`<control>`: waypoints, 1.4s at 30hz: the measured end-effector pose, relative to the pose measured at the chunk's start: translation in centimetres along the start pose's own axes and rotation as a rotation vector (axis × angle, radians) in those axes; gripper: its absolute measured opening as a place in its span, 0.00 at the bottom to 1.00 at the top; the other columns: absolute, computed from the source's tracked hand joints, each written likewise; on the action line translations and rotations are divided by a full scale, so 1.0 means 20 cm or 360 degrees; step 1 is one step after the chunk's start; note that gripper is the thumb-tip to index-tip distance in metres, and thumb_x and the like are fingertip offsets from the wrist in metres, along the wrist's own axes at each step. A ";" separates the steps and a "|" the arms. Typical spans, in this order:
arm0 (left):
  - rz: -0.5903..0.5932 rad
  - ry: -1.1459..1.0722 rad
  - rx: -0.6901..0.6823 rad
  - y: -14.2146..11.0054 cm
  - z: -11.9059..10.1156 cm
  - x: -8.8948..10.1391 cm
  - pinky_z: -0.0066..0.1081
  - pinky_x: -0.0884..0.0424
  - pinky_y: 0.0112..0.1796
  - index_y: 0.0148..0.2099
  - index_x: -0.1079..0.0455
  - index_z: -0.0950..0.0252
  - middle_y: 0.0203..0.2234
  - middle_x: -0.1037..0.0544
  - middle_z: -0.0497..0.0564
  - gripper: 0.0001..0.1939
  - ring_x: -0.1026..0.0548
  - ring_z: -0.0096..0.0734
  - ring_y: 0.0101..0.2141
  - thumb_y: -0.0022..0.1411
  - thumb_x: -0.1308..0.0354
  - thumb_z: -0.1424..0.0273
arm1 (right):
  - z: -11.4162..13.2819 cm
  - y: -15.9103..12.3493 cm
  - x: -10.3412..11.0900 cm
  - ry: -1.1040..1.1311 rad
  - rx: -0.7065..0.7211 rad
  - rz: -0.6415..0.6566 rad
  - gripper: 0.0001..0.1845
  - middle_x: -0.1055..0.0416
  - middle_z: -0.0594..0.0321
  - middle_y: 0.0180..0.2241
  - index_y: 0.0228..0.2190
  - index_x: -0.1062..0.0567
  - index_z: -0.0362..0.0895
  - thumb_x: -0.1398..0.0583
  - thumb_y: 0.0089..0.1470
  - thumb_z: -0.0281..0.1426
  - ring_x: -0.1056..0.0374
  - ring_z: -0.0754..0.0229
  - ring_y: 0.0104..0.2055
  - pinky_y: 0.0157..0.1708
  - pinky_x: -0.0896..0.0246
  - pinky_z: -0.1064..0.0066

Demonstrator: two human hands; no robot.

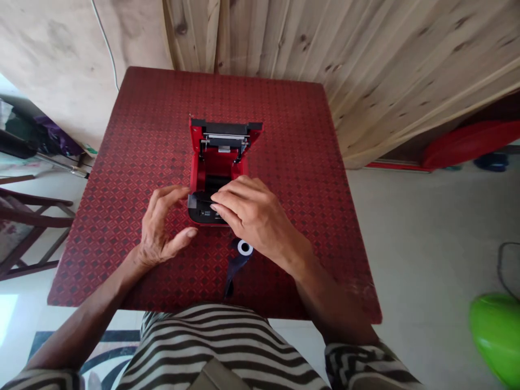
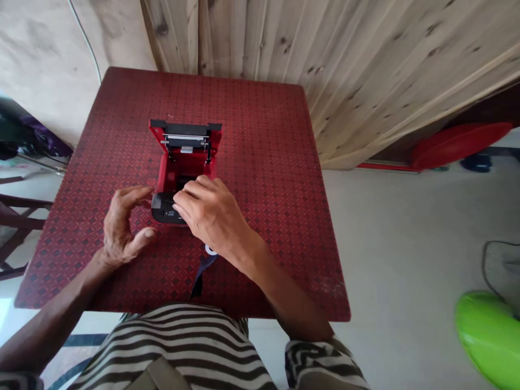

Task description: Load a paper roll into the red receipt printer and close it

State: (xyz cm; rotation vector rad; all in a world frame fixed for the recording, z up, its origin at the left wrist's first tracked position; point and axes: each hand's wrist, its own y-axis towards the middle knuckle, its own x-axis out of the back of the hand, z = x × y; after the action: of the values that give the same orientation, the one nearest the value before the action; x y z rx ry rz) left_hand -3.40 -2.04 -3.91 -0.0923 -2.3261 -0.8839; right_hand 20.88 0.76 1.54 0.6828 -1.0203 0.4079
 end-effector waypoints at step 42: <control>0.0393 0.0430 -0.0432 0.21 0.09 0.01 0.61 0.30 0.60 0.70 0.32 0.51 0.61 0.29 0.62 0.46 0.29 0.61 0.61 0.57 0.32 0.35 | 0.02 -0.17 -0.10 -0.0253 0.0063 -0.0632 0.11 0.18 0.56 0.38 0.46 0.20 0.44 0.39 0.68 0.21 0.26 0.54 0.42 0.43 0.29 0.59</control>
State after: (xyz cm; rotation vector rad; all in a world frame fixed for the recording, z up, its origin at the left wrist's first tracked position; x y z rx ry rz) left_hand -3.43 2.29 -2.43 -0.3447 -1.8888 -1.0118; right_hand 21.64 -1.94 -1.23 0.9427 -0.9985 0.0277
